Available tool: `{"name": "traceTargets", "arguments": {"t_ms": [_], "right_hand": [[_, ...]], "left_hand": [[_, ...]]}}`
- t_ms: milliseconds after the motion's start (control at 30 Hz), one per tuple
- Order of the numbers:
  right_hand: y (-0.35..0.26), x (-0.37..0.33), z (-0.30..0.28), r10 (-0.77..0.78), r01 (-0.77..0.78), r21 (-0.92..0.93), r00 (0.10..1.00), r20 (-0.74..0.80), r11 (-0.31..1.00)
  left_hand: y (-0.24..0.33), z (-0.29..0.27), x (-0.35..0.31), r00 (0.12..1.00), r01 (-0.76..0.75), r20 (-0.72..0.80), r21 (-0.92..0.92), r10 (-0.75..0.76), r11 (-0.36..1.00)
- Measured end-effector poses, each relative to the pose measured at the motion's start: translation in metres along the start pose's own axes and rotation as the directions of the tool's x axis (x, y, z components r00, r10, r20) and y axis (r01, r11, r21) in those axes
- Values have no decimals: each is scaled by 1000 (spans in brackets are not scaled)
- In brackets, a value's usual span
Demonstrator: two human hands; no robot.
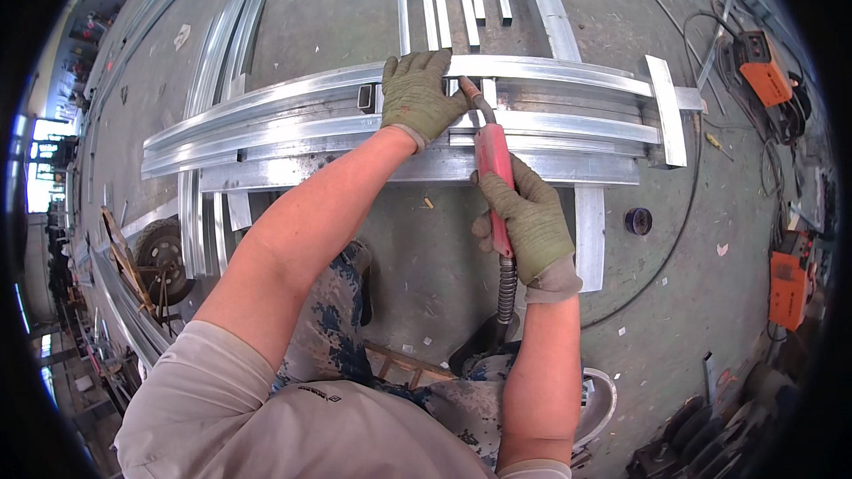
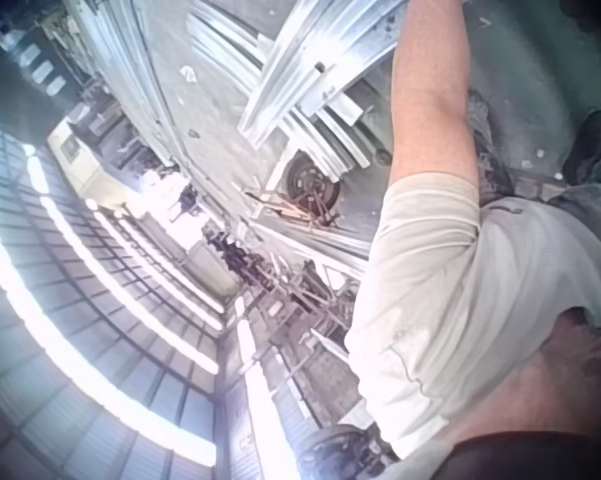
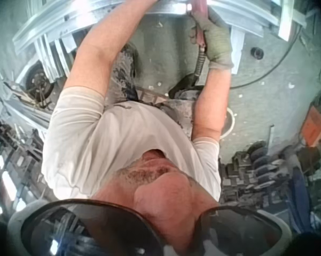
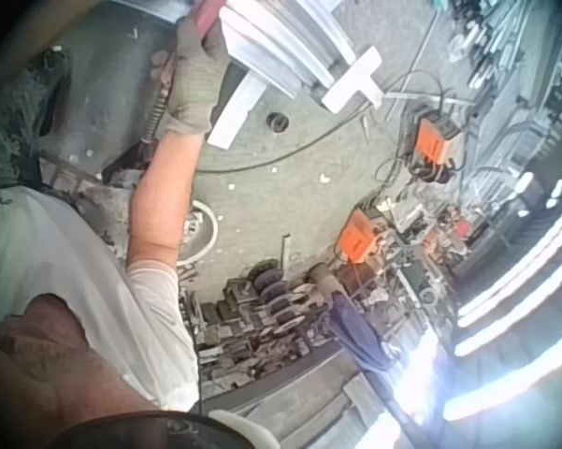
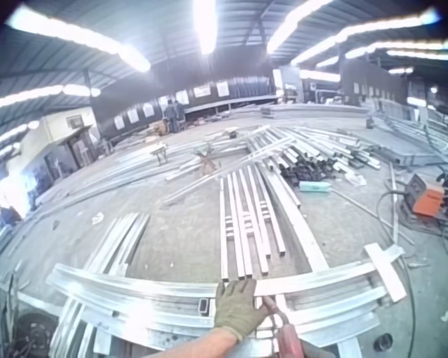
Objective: The person welds metal bars onto a frame structure using a welding torch. They position the bars, weld them in place, and then retrieve additional pieces from a bucket to continue the assembly.
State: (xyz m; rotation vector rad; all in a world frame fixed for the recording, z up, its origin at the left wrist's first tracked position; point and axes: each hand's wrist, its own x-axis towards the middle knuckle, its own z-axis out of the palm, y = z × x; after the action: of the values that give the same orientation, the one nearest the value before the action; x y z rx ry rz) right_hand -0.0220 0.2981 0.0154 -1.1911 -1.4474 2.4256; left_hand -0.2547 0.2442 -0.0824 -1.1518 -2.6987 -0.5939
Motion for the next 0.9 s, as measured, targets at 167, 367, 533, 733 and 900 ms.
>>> {"name": "traceTargets", "arguments": {"t_ms": [167, 367, 533, 733, 900], "right_hand": [[1, 0, -1, 1, 0, 9, 1000, -4, 1000], [-1, -1, -1, 3, -3, 12, 1000, -3, 1000], [-1, -1, 0, 6, -6, 16, 1000, -4, 1000], [0, -1, -1, 7, -7, 8, 1000, -14, 1000], [-5, -7, -3, -18, 17, -12, 998, -59, 1000]], "left_hand": [[3, -4, 0, 997, 0, 74, 74, -6, 997], [2, -3, 0, 996, 2, 88, 79, -9, 997], [2, -2, 0, 997, 9, 80, 104, -17, 995], [-1, -1, 0, 997, 2, 72, 57, -6, 998], [-2, 1, -1, 999, 4, 33, -14, -4, 1000]]}}
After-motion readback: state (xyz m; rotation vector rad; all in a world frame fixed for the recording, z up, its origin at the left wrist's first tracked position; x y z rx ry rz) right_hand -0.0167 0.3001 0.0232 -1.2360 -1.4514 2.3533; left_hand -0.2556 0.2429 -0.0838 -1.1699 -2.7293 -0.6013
